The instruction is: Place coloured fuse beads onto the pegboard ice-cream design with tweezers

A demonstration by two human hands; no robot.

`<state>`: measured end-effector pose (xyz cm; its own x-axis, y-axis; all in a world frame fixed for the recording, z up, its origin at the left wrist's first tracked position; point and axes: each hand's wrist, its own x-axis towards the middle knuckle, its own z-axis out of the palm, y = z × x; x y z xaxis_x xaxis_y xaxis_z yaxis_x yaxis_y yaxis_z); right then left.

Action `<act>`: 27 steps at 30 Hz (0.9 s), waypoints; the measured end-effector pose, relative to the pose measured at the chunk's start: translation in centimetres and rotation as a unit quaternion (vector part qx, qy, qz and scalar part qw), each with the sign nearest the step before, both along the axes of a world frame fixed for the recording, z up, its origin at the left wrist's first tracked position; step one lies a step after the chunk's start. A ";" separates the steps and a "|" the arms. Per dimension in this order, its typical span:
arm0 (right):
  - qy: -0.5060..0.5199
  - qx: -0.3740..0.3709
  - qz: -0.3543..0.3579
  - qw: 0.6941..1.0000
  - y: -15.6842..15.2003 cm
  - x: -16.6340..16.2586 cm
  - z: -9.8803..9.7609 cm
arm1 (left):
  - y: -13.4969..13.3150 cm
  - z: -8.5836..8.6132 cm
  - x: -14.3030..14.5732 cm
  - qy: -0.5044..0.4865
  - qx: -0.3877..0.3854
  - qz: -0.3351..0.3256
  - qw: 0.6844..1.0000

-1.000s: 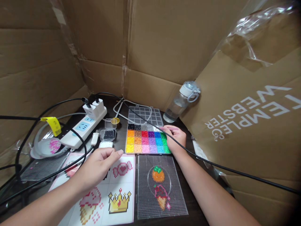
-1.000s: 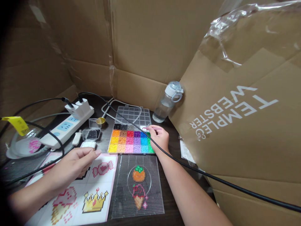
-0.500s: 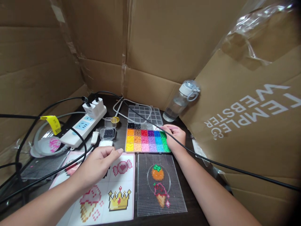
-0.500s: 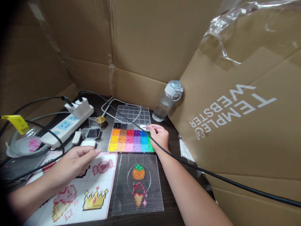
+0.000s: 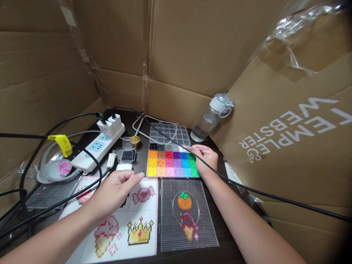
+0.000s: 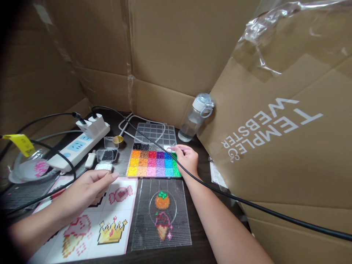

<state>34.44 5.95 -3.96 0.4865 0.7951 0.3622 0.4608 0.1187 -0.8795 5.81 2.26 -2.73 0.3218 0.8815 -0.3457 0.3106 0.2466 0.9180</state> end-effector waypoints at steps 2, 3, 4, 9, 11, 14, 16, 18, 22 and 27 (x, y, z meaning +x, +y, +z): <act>0.004 0.001 0.005 1.000 0.0 0.0 0.0 | 0.0 -0.1 -0.1 0.003 0.002 0.000 1.000; 0.007 0.001 0.007 1.000 0.0 -0.1 0.0 | 0.0 -0.1 -0.1 0.002 0.003 -0.001 1.000; 0.009 0.001 0.009 1.000 -0.1 -0.1 0.0 | 0.0 -0.2 -0.1 0.002 0.004 -0.001 1.000; 0.007 0.004 0.002 1.000 -0.2 0.0 0.2 | 0.0 -0.2 -0.1 0.002 0.008 0.000 1.000; 0.008 0.006 0.003 1.000 -0.4 0.1 0.3 | 0.0 -0.1 -0.1 0.001 0.009 -0.003 1.000; 0.031 0.022 0.004 0.999 -0.9 0.1 0.4 | 0.0 0.1 0.0 0.000 0.006 -0.001 1.000; 0.066 0.030 0.007 0.997 -1.5 -0.1 0.4 | -0.1 0.3 0.0 -0.002 0.007 0.008 1.000; 0.105 0.030 0.012 0.994 -2.2 -0.4 0.6 | -0.1 0.3 0.1 -0.008 0.011 0.017 1.000; 0.103 0.007 0.024 0.994 -4.4 -1.3 1.2 | -0.2 0.2 0.2 -0.016 0.010 0.030 0.999; 0.073 -0.014 0.026 0.997 -9.1 -1.5 1.3 | -0.3 0.3 0.1 -0.020 0.005 0.022 1.000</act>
